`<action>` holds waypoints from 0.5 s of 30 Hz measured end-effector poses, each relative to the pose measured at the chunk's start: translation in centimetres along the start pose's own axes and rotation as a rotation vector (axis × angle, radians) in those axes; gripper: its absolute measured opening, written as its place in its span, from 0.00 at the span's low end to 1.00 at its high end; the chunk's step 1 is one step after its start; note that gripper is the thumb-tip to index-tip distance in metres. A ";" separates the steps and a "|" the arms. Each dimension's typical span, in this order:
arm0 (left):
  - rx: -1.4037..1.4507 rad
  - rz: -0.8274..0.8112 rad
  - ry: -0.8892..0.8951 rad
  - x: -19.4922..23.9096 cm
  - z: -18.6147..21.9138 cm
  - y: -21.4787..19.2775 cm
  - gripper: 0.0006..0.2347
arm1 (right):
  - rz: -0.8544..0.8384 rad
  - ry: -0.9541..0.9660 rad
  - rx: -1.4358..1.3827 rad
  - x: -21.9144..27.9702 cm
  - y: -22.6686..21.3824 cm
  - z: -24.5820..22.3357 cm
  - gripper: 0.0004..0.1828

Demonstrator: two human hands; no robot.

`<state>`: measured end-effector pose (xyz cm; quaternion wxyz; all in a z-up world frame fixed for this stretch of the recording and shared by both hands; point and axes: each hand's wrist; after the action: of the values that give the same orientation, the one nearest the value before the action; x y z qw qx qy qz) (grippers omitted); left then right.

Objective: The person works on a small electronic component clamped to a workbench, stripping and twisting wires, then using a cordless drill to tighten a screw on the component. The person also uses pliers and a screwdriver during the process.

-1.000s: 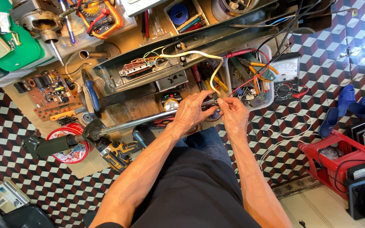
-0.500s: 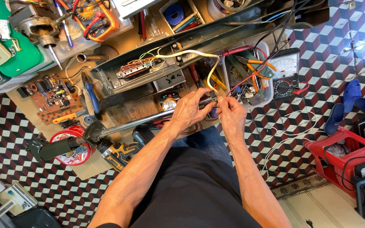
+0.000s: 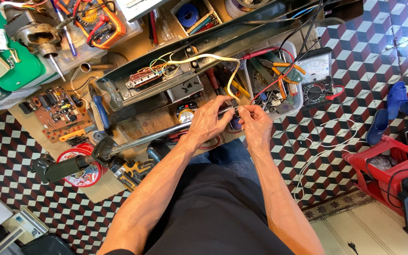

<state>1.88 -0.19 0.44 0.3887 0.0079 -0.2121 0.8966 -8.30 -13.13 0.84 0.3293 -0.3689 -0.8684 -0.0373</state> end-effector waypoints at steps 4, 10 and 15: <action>0.138 -0.058 -0.170 -0.3 -0.2 -0.3 0.16 | 0.012 -0.005 -0.027 -0.1 0.2 0.5 0.09; 0.201 -0.072 -0.170 -1.0 -0.8 -0.4 0.17 | 0.033 -0.009 -0.040 0.1 0.5 0.5 0.09; 0.172 -0.063 -0.178 -0.9 -0.6 -0.3 0.17 | 0.048 -0.009 -0.030 0.3 0.5 0.3 0.09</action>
<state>2.76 -0.39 -0.12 0.3942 0.1274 -0.1679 0.8945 -8.31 -12.51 0.68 0.3205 -0.3947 -0.8602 -0.0409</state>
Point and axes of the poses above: each hand's wrist, its own x-axis away from the middle knuckle, its own y-axis out of the palm, z = x × y, and after that the axes turned 6 degrees about x, right-handed
